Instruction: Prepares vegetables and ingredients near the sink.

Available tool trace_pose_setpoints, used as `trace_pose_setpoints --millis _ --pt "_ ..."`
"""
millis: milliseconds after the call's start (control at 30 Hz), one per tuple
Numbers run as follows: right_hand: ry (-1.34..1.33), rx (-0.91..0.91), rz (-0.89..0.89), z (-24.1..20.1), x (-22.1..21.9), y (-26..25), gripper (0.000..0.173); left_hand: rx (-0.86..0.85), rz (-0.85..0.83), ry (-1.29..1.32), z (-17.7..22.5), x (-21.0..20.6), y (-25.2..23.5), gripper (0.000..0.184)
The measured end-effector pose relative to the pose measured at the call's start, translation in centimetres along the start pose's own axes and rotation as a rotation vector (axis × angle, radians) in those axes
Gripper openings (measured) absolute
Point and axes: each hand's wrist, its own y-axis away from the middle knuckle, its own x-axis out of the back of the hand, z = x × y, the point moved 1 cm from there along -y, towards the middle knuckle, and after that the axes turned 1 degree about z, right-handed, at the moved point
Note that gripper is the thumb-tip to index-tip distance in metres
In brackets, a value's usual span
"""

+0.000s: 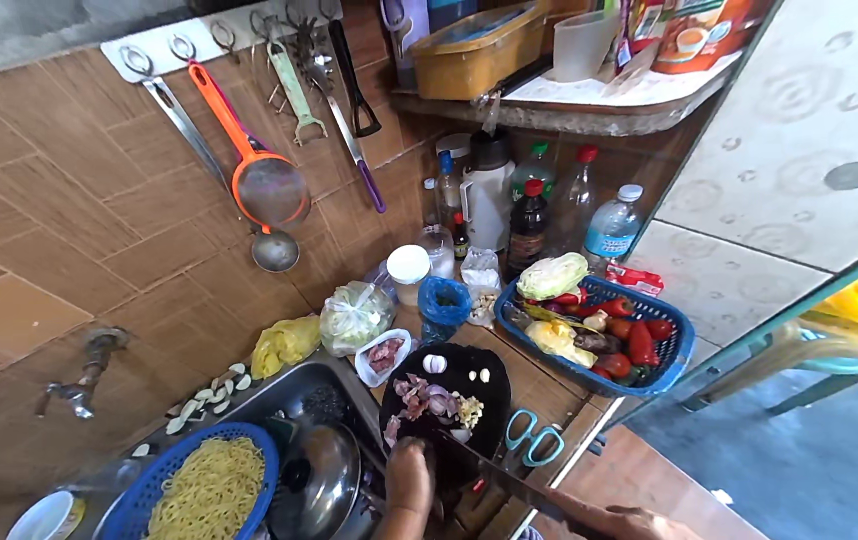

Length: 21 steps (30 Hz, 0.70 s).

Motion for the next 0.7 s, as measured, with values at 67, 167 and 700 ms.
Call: trace_pose_setpoints --millis 67,167,700 --pt "-0.004 0.018 -0.015 0.4 0.7 0.7 0.062 0.0 -0.006 0.025 -0.2 0.1 -0.2 0.028" --pt "-0.006 -0.018 0.007 -0.2 0.3 -0.7 0.061 -0.122 -0.044 0.121 0.7 -0.3 0.2 0.031" --pt "-0.03 0.024 0.129 -0.4 -0.6 -1.7 0.057 0.015 0.056 0.209 -1.7 0.2 0.0 0.03"
